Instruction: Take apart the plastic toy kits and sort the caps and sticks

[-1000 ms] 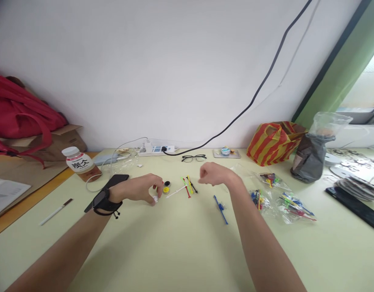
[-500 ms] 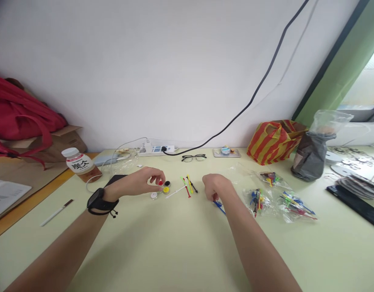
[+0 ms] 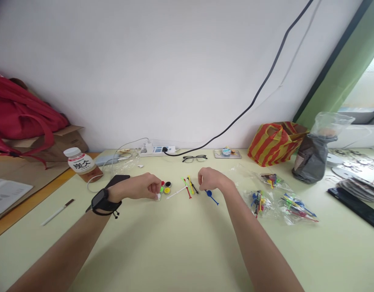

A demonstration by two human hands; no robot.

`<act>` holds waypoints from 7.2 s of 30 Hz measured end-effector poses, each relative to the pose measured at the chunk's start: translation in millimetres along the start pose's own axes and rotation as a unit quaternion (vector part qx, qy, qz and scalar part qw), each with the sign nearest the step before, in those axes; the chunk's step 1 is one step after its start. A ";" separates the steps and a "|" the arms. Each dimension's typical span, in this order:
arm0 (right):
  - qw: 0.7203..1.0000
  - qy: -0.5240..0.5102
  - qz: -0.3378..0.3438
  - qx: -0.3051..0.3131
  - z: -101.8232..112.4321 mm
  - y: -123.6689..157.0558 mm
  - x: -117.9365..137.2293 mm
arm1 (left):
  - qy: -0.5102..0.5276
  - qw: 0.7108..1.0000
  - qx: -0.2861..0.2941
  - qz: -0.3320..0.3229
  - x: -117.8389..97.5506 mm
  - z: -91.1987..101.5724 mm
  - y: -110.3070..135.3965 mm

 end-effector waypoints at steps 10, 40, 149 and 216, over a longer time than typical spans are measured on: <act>0.860 -0.451 0.236 -0.016 6.7 8.6 65.2 | 0.269 0.947 -0.148 -0.091 -47.3 32.7 3.5; 0.916 -0.389 0.097 -0.003 -43.0 -13.4 54.9 | 0.202 0.957 -0.176 -0.108 -52.2 24.9 -2.1; 0.960 -0.115 0.253 0.023 -64.0 -16.1 54.1 | -0.005 0.989 -0.126 -0.072 -10.9 -21.1 -19.8; 0.988 0.015 -0.077 -0.130 8.6 37.8 -39.3 | 0.200 0.942 -0.264 -0.048 -120.6 -82.8 -20.0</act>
Point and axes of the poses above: each hand's wrist, its own y-axis away from the middle knuckle, its own z-axis out of the back of the hand, x = y × z, the point moved 8 cm from there along -y, towards the middle knuckle, and after that the axes turned 14 degrees about -y, right-handed, at the moved point
